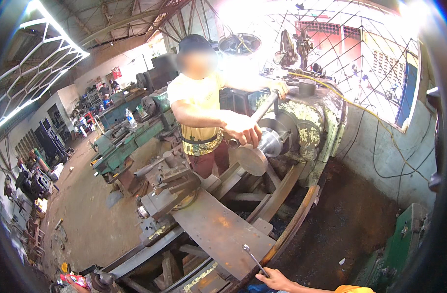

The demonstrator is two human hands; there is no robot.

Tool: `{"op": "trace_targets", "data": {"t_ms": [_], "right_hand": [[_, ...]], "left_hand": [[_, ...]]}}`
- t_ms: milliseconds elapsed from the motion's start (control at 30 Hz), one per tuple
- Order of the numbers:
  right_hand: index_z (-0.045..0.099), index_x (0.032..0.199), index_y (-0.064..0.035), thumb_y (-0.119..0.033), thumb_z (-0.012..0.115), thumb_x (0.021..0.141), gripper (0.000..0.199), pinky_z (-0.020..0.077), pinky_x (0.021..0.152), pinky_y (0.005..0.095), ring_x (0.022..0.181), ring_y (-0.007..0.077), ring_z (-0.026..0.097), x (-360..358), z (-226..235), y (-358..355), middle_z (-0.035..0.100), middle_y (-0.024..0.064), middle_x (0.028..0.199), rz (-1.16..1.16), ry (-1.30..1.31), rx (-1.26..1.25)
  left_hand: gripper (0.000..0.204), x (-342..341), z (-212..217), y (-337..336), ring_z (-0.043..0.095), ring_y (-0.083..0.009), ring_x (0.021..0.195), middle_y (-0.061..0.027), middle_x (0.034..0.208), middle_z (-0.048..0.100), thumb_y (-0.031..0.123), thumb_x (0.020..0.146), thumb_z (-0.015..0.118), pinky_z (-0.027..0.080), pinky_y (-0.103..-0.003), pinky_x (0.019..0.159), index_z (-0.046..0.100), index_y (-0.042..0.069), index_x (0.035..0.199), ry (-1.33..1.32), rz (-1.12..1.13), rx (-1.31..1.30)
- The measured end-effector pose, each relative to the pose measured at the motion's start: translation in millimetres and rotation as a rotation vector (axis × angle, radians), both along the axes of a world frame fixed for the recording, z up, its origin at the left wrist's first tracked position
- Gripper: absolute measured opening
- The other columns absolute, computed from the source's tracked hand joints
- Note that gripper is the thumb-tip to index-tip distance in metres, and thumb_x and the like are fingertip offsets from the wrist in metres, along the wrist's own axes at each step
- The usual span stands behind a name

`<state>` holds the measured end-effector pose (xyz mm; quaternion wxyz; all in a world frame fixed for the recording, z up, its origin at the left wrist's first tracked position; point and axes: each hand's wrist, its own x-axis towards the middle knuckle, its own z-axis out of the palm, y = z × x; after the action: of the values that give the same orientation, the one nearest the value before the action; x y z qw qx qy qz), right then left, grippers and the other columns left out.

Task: The person operates a large green industrial machine, turning a handwheel to adjust the setup. They then walk to a nearby table, pick up a wrench, and return to the machine to continue adjustments while another person works in the background.

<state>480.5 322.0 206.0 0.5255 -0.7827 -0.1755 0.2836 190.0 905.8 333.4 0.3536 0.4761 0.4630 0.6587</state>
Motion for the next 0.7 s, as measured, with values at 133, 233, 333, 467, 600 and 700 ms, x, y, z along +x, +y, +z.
{"op": "trace_targets", "data": {"t_ms": [133,233,333,467,600,700], "right_hand": [[0.059,0.102,0.0023,-0.036,0.060,0.093,0.039,0.0484,0.070,0.0390,0.074,0.0244,0.059,-1.2,-5.4,2.7,0.063,0.0193,0.082,0.048,0.010,-0.013],[0.059,0.101,0.0030,-0.036,0.060,0.093,0.040,0.0481,0.071,0.0403,0.074,0.0257,0.059,-4.7,-9.1,4.8,0.063,0.0198,0.081,0.042,-0.004,0.006],[0.058,0.094,0.0000,-0.035,0.059,0.095,0.035,0.0464,0.061,0.0371,0.065,0.0222,0.056,-6.1,-12.6,7.3,0.060,0.0141,0.073,0.055,-0.102,-0.021],[0.059,0.096,0.0013,-0.042,0.057,0.095,0.044,0.0440,0.060,0.0367,0.062,0.0165,0.050,-0.3,-14.2,10.7,0.055,0.0085,0.067,0.149,0.043,-0.218],[0.058,0.088,0.0044,-0.042,0.057,0.095,0.047,0.0437,0.060,0.0384,0.063,0.0172,0.048,3.9,-13.2,12.7,0.054,0.0115,0.064,0.108,0.015,-0.227],[0.057,0.087,0.0049,-0.041,0.056,0.095,0.047,0.0426,0.058,0.0385,0.063,0.0165,0.047,1.7,-13.3,11.2,0.052,0.0122,0.064,0.067,-0.012,-0.224]], "left_hand": [[0.043,-15.1,-7.8,5.6,0.055,-0.0191,0.079,-0.0066,0.091,0.055,0.046,0.097,0.041,0.050,-0.034,0.078,0.050,0.005,0.105,-0.009,0.036,0.000],[0.044,-32.1,-12.5,7.0,0.056,-0.0195,0.081,-0.0070,0.094,0.055,0.047,0.097,0.041,0.049,-0.035,0.080,0.049,0.005,0.108,-0.016,0.083,0.010],[0.046,-51.2,-16.7,8.2,0.056,-0.0198,0.084,-0.0074,0.097,0.055,0.048,0.097,0.041,0.049,-0.035,0.081,0.049,0.005,0.111,-0.020,0.118,0.019],[0.049,-76.8,-22.4,13.7,0.056,-0.0203,0.087,-0.0080,0.100,0.055,0.049,0.096,0.042,0.049,-0.035,0.083,0.048,0.005,0.115,-0.018,0.166,0.032],[0.051,-100.5,-31.2,20.9,0.056,-0.0209,0.090,-0.0085,0.104,0.055,0.051,0.096,0.042,0.049,-0.035,0.084,0.047,0.005,0.118,-0.016,0.198,0.036],[0.054,-112.3,-37.0,25.9,0.056,-0.0212,0.093,-0.0089,0.107,0.055,0.052,0.096,0.042,0.048,-0.036,0.086,0.046,0.005,0.121,-0.012,0.223,0.032]]}}
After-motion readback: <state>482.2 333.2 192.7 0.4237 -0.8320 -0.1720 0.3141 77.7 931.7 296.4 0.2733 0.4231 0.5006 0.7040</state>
